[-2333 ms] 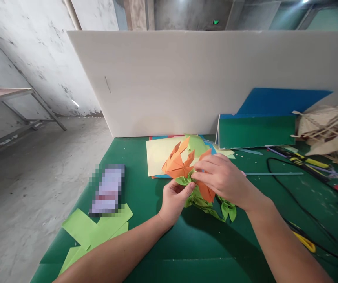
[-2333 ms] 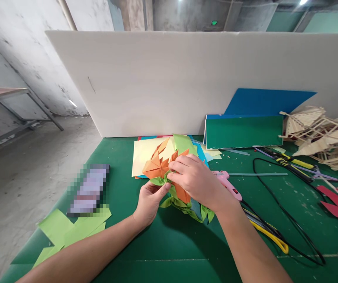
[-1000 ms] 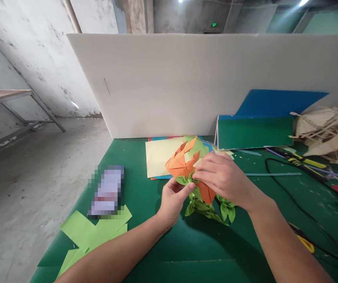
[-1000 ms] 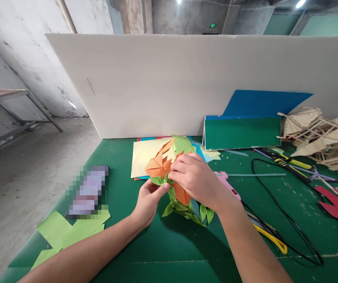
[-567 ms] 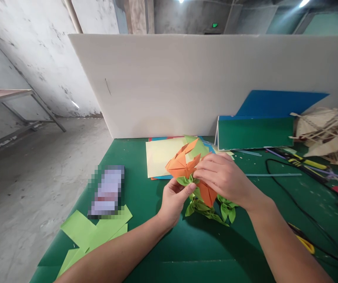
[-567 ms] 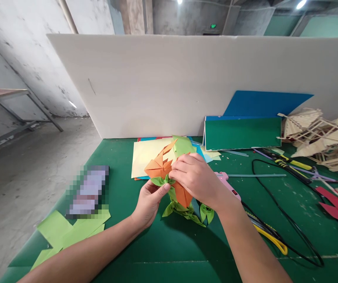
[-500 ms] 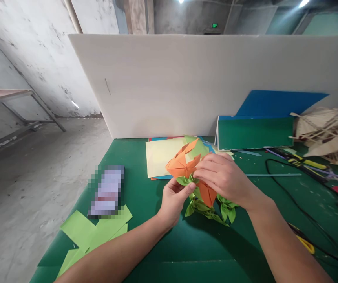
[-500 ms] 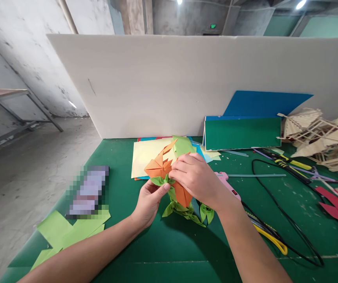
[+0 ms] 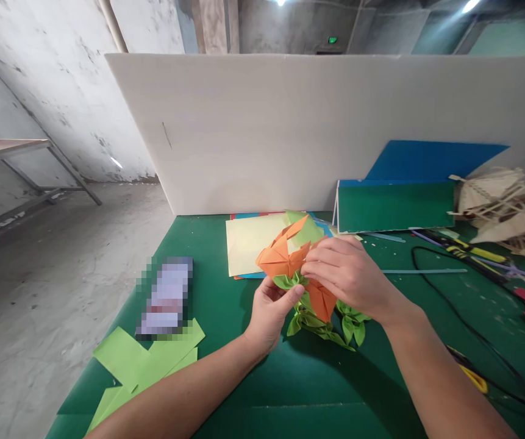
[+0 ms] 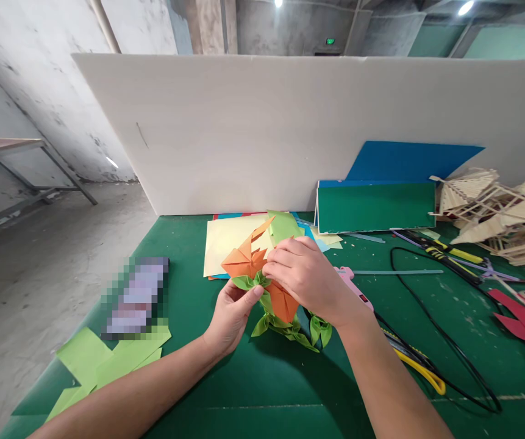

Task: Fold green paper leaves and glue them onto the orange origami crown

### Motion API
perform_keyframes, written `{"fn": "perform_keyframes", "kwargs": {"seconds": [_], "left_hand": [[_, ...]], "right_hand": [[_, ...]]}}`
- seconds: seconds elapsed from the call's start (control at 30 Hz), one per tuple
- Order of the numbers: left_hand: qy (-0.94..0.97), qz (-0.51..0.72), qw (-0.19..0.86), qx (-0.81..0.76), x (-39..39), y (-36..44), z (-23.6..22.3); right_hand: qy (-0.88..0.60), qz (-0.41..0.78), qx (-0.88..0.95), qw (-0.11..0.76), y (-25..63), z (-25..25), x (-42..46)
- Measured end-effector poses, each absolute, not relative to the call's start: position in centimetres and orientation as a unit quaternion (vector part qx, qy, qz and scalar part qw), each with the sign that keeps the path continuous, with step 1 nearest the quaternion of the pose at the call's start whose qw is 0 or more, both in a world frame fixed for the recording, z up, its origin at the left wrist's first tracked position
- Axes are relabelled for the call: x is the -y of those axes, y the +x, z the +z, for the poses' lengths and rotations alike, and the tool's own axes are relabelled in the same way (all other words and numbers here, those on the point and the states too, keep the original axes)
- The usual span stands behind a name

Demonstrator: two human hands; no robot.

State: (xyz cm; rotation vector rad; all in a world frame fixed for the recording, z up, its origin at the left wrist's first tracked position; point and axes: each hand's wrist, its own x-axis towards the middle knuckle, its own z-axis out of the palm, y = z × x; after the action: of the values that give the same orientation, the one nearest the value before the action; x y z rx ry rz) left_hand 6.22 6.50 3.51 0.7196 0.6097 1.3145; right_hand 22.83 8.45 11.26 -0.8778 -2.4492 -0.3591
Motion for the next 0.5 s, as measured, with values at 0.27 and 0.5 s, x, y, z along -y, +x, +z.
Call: {"fn": "perform_keyframes", "kwargs": {"seconds": [0.27,0.5], "left_hand": [[0.322,0.587,0.693,-0.268,-6.43,6.10,3.97],[0.335,0.587,0.687,-0.266,-6.54,6.27,4.12]], "right_hand": [[-0.324,-0.136,0.899,0.262,22.81,11.41,-8.32],[-0.324,-0.133,0.897,0.268,22.87,12.11,-7.82]]}}
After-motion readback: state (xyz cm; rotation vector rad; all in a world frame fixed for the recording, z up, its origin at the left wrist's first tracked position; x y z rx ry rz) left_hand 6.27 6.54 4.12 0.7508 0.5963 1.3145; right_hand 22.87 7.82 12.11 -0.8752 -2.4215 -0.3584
